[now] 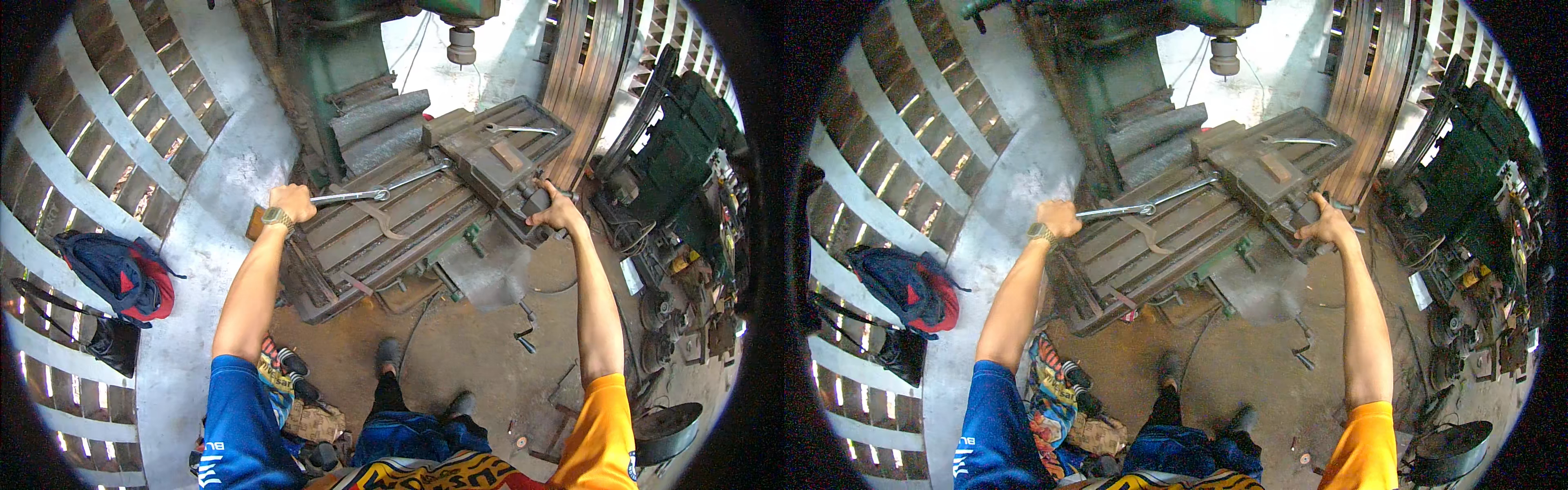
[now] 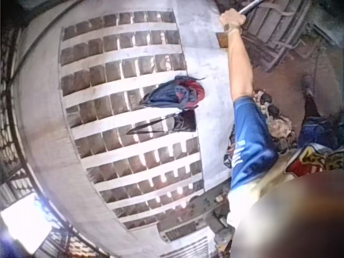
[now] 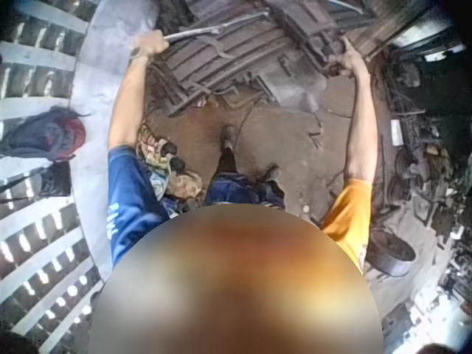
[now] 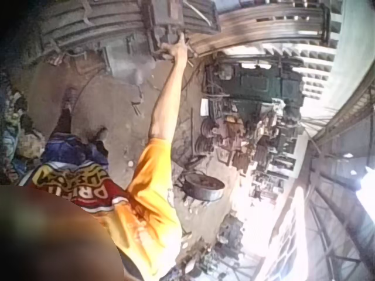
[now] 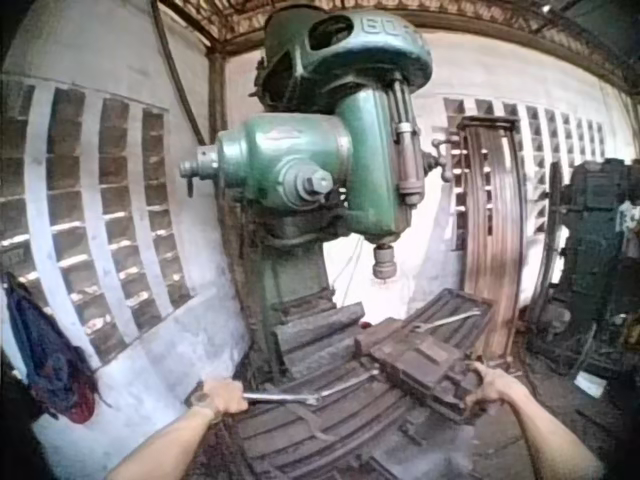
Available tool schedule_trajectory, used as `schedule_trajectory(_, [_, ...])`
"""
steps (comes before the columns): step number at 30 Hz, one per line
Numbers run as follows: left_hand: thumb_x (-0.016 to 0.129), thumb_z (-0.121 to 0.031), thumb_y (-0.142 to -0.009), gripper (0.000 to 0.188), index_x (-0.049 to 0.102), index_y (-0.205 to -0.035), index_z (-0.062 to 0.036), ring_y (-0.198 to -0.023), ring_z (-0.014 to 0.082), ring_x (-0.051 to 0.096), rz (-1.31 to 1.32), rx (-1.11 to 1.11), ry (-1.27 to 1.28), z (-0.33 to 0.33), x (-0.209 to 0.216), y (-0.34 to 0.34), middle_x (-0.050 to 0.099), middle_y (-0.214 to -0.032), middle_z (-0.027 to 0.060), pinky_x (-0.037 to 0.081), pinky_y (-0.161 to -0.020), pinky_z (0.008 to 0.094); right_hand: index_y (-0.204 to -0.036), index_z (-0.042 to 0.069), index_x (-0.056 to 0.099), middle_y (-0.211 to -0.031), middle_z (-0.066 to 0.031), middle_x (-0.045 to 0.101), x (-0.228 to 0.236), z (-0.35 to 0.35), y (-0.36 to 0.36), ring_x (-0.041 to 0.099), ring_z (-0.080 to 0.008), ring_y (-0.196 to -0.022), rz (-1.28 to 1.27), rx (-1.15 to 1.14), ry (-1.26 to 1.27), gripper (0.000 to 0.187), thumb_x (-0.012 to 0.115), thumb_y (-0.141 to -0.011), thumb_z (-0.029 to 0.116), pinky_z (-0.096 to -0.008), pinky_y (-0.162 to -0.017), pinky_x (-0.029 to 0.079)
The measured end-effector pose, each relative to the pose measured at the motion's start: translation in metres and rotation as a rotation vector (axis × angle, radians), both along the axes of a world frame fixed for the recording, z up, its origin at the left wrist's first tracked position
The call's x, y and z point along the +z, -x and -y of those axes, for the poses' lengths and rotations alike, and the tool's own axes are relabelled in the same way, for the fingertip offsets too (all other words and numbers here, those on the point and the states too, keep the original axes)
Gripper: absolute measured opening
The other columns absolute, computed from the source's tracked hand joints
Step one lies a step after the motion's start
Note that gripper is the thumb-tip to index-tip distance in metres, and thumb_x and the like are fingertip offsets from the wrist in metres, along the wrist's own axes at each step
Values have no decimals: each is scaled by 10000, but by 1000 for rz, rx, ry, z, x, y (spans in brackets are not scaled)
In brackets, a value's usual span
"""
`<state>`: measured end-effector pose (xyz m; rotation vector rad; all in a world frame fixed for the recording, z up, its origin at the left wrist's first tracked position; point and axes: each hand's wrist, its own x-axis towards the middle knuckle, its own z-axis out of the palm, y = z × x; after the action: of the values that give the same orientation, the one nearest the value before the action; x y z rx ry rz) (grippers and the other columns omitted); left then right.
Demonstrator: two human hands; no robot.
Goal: The person uses two wrenches to loosen and tighten bolts on a green milling machine table. They repeatedly reposition the wrenches and apply force to adjust the machine's components.
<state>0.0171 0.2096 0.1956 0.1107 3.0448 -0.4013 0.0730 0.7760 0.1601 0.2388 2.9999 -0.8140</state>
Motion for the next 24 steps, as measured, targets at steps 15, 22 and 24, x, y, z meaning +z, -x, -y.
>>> schedule_trajectory(15, [720,-644,-836,566,455,-635,-186,-533,114,361,864,341,-586,23,-3,24,351,-568,-71,359,-523,321,-1471,188,431,-1206,-239,673,7,2,-2,617,-385,-1186,65,3,16,1083,940,-521,296,-429,-992,483])
schedule_trajectory(22, [734,-356,-921,412,451,-670,-194,-482,60,336,1048,445,-840,30,2,33,368,-551,-87,289,-469,270,-1460,171,432,-1194,-249,674,3,-2,-1,625,-395,-1170,30,20,-3,1085,938,-512,316,-439,-980,490])
schedule_trajectory(24, [729,-402,-922,427,453,-671,-194,-484,60,337,1016,442,-846,31,0,34,374,-556,-86,291,-470,266,-1458,166,434,-1192,-254,673,0,-3,0,624,-399,-1170,2,21,-24,1086,938,-509,323,-440,-982,488])
